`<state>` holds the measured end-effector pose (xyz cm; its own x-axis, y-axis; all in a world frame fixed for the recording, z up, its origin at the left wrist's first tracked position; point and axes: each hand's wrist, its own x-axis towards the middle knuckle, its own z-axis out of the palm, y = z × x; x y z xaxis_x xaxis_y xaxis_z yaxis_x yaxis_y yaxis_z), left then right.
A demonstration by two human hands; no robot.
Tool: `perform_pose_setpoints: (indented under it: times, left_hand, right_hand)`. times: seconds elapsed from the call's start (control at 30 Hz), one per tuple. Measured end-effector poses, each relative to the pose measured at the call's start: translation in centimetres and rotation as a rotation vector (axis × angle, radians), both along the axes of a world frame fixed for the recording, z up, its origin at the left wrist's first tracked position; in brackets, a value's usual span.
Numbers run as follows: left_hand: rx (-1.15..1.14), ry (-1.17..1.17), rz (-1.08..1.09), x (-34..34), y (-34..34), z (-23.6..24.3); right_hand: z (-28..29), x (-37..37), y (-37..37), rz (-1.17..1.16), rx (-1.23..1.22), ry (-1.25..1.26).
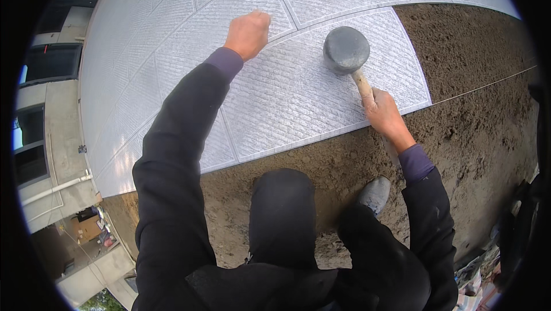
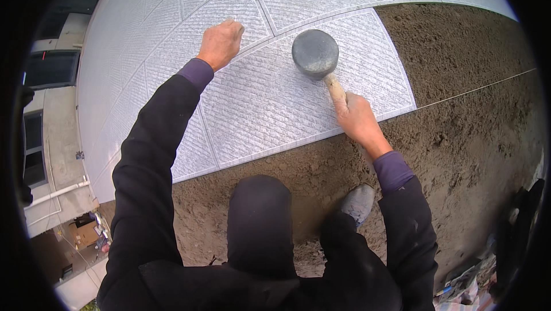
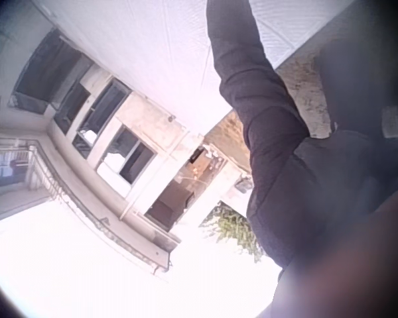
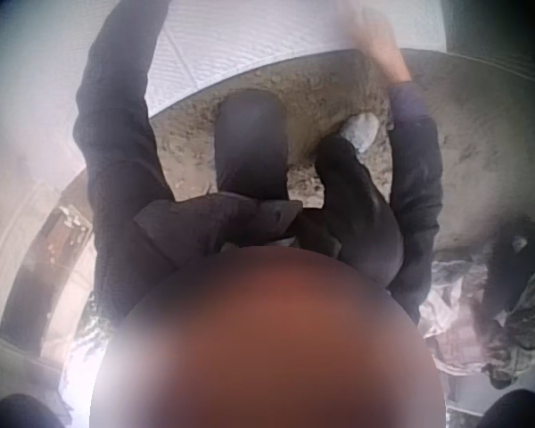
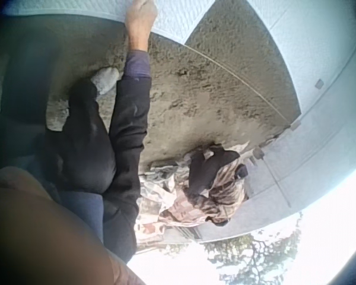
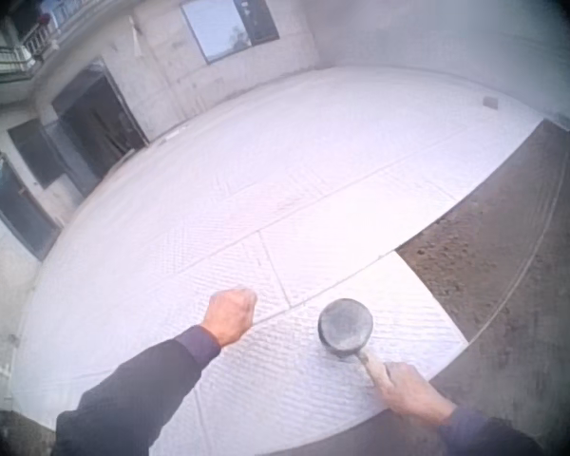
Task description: The person places white tiles onto a prepared sand bed, tapping each tile with a rubber mallet to level it. They spread sand with a notched trowel, measure the area with a tape measure, and use a laser level to align the tiles.
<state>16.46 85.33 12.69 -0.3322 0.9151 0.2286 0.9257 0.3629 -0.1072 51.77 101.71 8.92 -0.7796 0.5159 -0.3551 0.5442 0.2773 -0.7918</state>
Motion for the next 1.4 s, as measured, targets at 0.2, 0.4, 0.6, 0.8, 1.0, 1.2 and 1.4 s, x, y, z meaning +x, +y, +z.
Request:
perform_pose_setpoints:
  times: [0.2,0.4,0.6,0.8,1.0,1.2,1.4]
  left_hand:
    - [-0.233,-0.184,0.243,-1.9,-18.7,0.0]
    - [-0.282,-0.064,0.241,-1.8,-24.2,-3.8]
    - [-0.299,-0.079,0.238,-1.8,-23.7,-4.3]
    - [-0.397,-0.035,0.171,-1.9,-23.0,-4.0]
    - [-0.606,0.095,0.006,-0.9,-21.9,-4.0]
    - [-0.647,0.062,0.174,0.5,-20.3,-3.5]
    - [-0.200,-0.171,0.436,4.4,-18.0,-3.1]
  right_hand:
    - [-1.3,-0.1,0.2,0.005,0.074,0.031]
    - [-2.0,0.0,0.2,-0.004,0.035,0.048]
    - [-1.3,0.0,0.2,-0.017,0.020,-0.040]
    - [-1.3,-0.1,0.3,-0.008,0.015,-0.033]
    - [-1.0,0.0,0.1,-0.005,0.044,-0.051]
    - [-0.7,-0.2,-0.4,-0.016,0.093,-0.007]
    - [-1.8,0.3,-0.4,-0.008,0.176,0.091]
